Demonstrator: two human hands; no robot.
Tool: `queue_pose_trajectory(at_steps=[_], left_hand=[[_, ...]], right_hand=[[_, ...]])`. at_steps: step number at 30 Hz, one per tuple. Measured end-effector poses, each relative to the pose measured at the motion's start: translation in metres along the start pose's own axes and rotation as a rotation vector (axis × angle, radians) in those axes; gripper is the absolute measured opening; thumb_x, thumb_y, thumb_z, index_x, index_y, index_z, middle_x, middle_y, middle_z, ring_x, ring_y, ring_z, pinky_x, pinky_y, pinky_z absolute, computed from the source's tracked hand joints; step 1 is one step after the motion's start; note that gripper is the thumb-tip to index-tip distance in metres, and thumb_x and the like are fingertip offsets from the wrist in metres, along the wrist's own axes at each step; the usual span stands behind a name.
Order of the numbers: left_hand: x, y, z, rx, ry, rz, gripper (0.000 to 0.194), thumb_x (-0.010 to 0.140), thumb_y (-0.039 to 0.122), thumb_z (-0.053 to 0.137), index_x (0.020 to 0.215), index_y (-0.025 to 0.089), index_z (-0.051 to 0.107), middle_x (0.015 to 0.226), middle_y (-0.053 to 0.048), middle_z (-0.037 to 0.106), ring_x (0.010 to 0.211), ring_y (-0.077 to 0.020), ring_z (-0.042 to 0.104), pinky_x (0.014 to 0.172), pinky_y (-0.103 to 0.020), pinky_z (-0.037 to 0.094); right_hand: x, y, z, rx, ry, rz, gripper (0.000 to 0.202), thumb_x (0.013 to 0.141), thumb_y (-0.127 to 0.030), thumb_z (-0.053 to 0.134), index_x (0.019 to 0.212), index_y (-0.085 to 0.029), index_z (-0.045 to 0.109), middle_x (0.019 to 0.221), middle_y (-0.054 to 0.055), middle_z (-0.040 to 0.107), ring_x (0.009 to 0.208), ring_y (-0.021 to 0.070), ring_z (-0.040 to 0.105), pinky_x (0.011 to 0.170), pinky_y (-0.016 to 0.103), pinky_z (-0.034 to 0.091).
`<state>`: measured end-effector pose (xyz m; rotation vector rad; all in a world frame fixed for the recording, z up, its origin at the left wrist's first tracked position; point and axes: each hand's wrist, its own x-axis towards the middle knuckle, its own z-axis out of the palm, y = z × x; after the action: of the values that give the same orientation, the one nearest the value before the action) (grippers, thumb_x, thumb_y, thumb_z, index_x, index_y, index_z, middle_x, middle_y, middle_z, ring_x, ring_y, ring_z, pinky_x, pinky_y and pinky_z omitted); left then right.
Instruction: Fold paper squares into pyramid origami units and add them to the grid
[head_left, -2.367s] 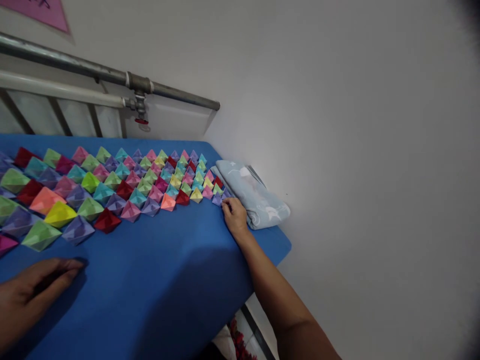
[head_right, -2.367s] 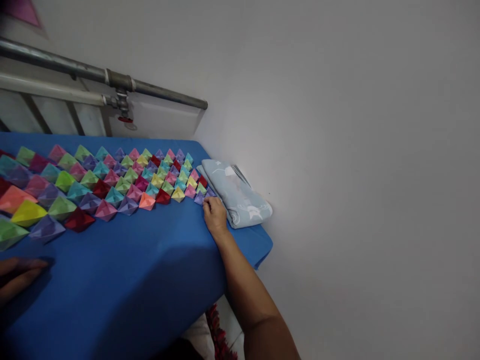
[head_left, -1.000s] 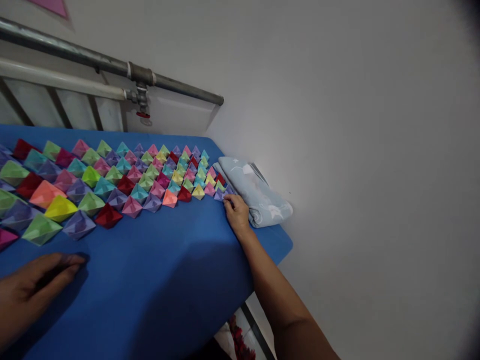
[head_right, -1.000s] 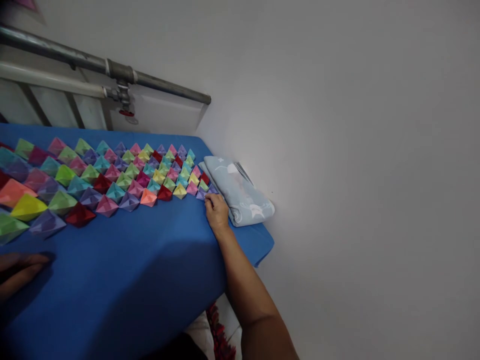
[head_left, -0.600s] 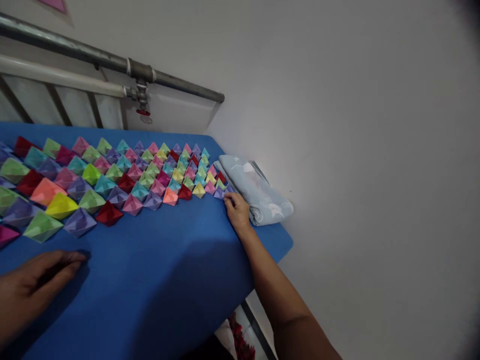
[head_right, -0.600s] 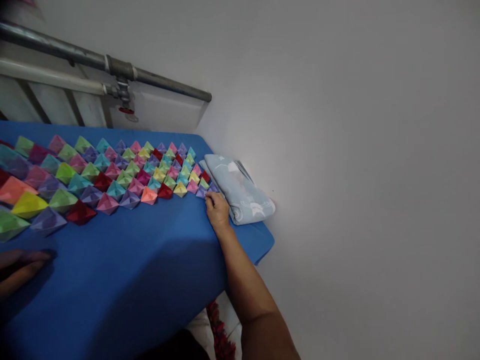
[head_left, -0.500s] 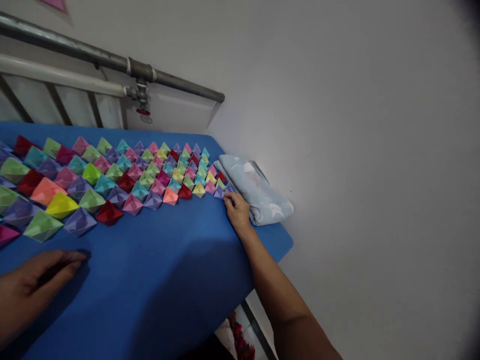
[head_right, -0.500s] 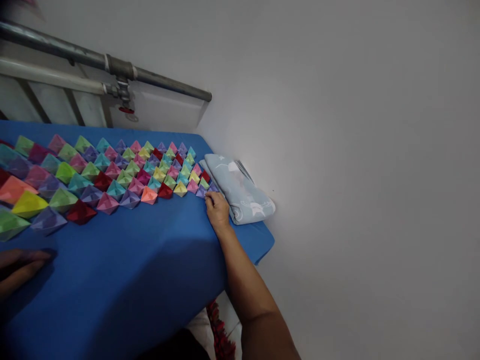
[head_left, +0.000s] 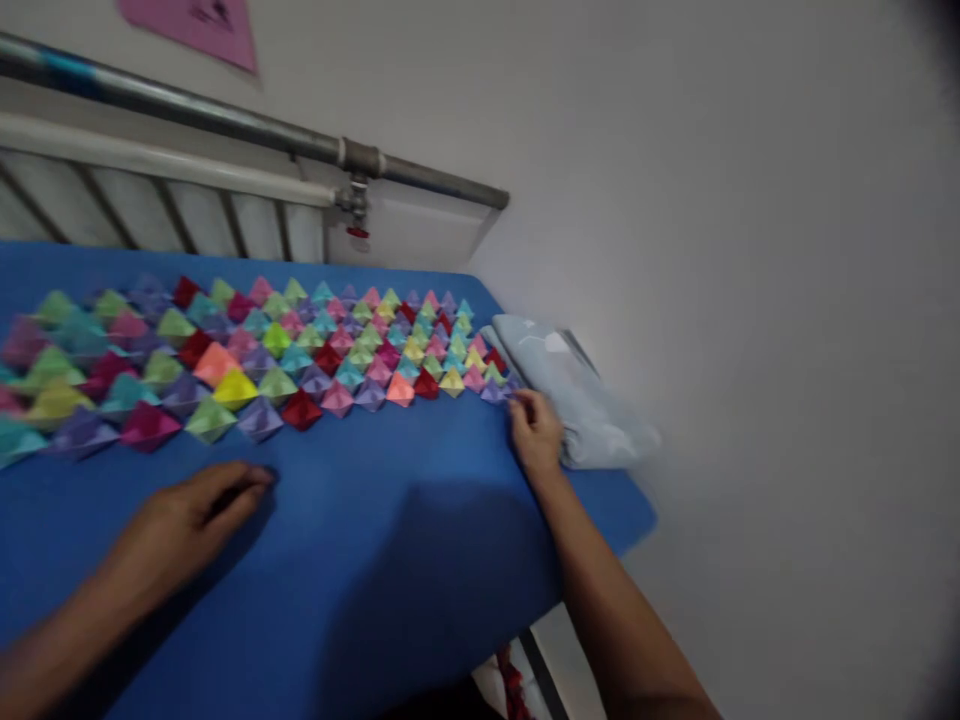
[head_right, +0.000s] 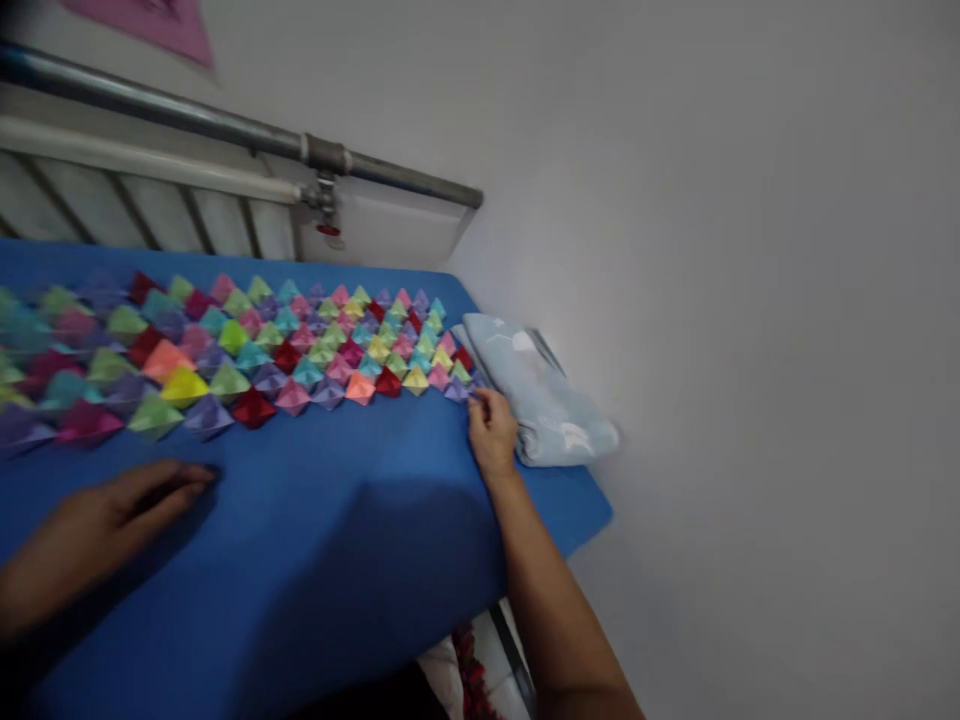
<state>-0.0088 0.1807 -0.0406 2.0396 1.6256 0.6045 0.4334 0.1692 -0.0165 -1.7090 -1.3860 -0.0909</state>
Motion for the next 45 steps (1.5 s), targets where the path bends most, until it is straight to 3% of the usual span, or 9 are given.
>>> queue_pose_trajectory(at_steps=[2, 4, 8, 10, 12, 16, 18, 24, 45], left_hand=[[-0.003, 0.029, -0.011, -0.137, -0.062, 0.017, 0.041, 0.078, 0.054, 0.049, 0.096, 0.026, 0.072, 0.075, 0.004, 0.075, 0.067, -0.0175, 0.067, 0.063, -0.025, 0.051], [-0.004, 0.048, -0.022, -0.169, 0.000, -0.006, 0.038, 0.080, 0.051, 0.050, 0.097, 0.024, 0.071, 0.057, 0.005, 0.061, 0.052, -0.0145, 0.057, 0.057, -0.024, 0.046], [-0.001, 0.052, -0.039, -0.258, 0.429, -0.162, 0.027, 0.079, 0.045, 0.051, 0.085, 0.021, 0.063, 0.053, 0.006, 0.049, 0.048, -0.0123, 0.047, 0.050, -0.023, 0.036], [0.000, 0.048, -0.042, -0.294, 0.542, -0.185, 0.023, 0.080, 0.043, 0.053, 0.085, 0.021, 0.060, 0.053, 0.007, 0.046, 0.049, -0.0117, 0.044, 0.051, -0.023, 0.036], [-0.002, 0.046, -0.040, -0.276, 0.476, -0.118, 0.021, 0.081, 0.041, 0.052, 0.086, 0.022, 0.060, 0.052, 0.008, 0.045, 0.048, -0.0111, 0.043, 0.051, -0.022, 0.035], [-0.006, 0.047, -0.025, -0.043, 0.001, 0.070, 0.017, 0.085, 0.031, 0.049, 0.088, 0.022, 0.063, 0.059, 0.005, 0.058, 0.051, -0.0126, 0.053, 0.055, -0.024, 0.038], [-0.006, 0.047, -0.020, 0.115, -0.133, 0.073, 0.019, 0.087, 0.026, 0.049, 0.093, 0.021, 0.066, 0.075, -0.001, 0.070, 0.065, -0.0170, 0.064, 0.062, -0.027, 0.043], [0.003, 0.048, -0.022, 0.278, -0.161, -0.068, 0.039, 0.097, 0.022, 0.045, 0.132, 0.023, 0.062, 0.125, -0.010, 0.072, 0.106, -0.0263, 0.071, 0.085, -0.034, 0.051], [0.014, 0.062, -0.025, 0.417, -0.215, -0.186, 0.048, 0.100, 0.030, 0.043, 0.145, 0.020, 0.052, 0.115, -0.015, 0.075, 0.101, -0.0332, 0.072, 0.081, -0.040, 0.053]], right_hand=[[-0.001, -0.004, -0.001, 0.001, 0.038, 0.016, 0.027, 0.087, -0.041, 0.054, 0.095, -0.019, 0.068, 0.076, 0.004, 0.066, 0.067, 0.0200, 0.056, 0.066, 0.032, 0.047], [-0.002, -0.005, -0.002, -0.025, 0.060, 0.017, 0.031, 0.085, -0.045, 0.055, 0.094, -0.019, 0.068, 0.070, 0.002, 0.064, 0.063, 0.0190, 0.055, 0.063, 0.031, 0.045], [-0.001, -0.005, -0.001, -0.028, 0.081, 0.021, 0.034, 0.083, -0.051, 0.056, 0.090, -0.019, 0.068, 0.073, 0.003, 0.068, 0.063, 0.0181, 0.057, 0.062, 0.030, 0.046], [-0.001, -0.006, -0.002, -0.039, 0.088, 0.005, 0.035, 0.082, -0.052, 0.055, 0.088, -0.020, 0.068, 0.074, 0.004, 0.069, 0.062, 0.0185, 0.059, 0.061, 0.030, 0.047], [-0.001, -0.009, -0.002, -0.064, 0.062, -0.030, 0.034, 0.082, -0.051, 0.055, 0.086, -0.019, 0.068, 0.075, 0.006, 0.070, 0.062, 0.0191, 0.060, 0.061, 0.031, 0.048], [-0.003, -0.015, -0.002, -0.098, -0.043, -0.112, 0.033, 0.084, -0.049, 0.051, 0.085, -0.021, 0.068, 0.073, 0.006, 0.071, 0.062, 0.0196, 0.062, 0.062, 0.032, 0.049], [-0.004, -0.016, -0.001, -0.103, -0.079, -0.144, 0.033, 0.086, -0.049, 0.050, 0.084, -0.022, 0.067, 0.071, 0.005, 0.070, 0.062, 0.0198, 0.062, 0.062, 0.032, 0.049], [-0.004, -0.018, 0.002, -0.101, -0.121, -0.155, 0.030, 0.086, -0.047, 0.049, 0.082, -0.023, 0.065, 0.069, 0.003, 0.070, 0.059, 0.0193, 0.062, 0.060, 0.031, 0.049], [-0.004, -0.021, 0.002, -0.077, -0.222, -0.149, 0.022, 0.086, -0.039, 0.049, 0.081, -0.023, 0.064, 0.071, 0.004, 0.070, 0.061, 0.0188, 0.061, 0.063, 0.030, 0.049]])
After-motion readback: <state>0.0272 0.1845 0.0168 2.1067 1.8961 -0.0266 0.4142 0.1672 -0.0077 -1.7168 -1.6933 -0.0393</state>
